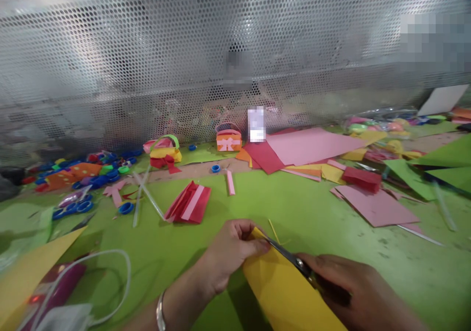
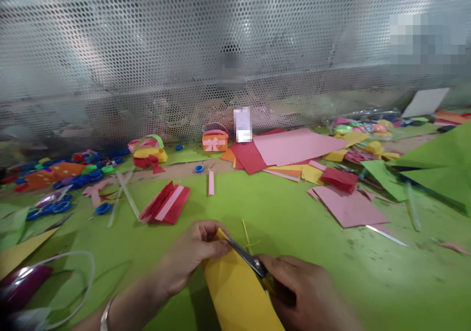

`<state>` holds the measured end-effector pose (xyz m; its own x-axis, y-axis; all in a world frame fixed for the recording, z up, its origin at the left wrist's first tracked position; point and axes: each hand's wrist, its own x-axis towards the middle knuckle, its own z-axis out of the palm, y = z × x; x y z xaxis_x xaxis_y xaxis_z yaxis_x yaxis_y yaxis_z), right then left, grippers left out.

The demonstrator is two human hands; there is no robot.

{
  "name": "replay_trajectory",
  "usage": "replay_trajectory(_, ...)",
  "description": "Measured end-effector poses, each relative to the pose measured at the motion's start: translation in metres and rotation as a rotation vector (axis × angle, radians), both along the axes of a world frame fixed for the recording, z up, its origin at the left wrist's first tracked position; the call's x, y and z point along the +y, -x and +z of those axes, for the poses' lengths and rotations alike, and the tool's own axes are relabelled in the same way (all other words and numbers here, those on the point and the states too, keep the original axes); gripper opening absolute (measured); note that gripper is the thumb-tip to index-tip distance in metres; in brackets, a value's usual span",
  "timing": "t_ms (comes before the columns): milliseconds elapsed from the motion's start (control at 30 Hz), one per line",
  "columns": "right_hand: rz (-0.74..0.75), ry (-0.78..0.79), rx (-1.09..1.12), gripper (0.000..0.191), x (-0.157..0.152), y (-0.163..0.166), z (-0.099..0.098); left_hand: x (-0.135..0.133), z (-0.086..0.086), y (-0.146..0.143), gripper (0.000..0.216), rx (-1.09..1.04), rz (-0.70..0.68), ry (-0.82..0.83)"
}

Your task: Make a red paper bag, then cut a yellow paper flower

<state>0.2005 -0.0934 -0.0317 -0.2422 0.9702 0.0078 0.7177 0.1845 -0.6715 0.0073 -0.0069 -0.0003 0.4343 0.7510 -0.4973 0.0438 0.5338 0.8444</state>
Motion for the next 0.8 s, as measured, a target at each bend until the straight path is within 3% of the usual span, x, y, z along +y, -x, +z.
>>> replay_trajectory(800, -0.051, -0.003, 0.026, 0.04, -0.002, 0.009, 0.008, -0.001, -0.007, -0.003, 0.022, -0.027, -0.031, -0.004)
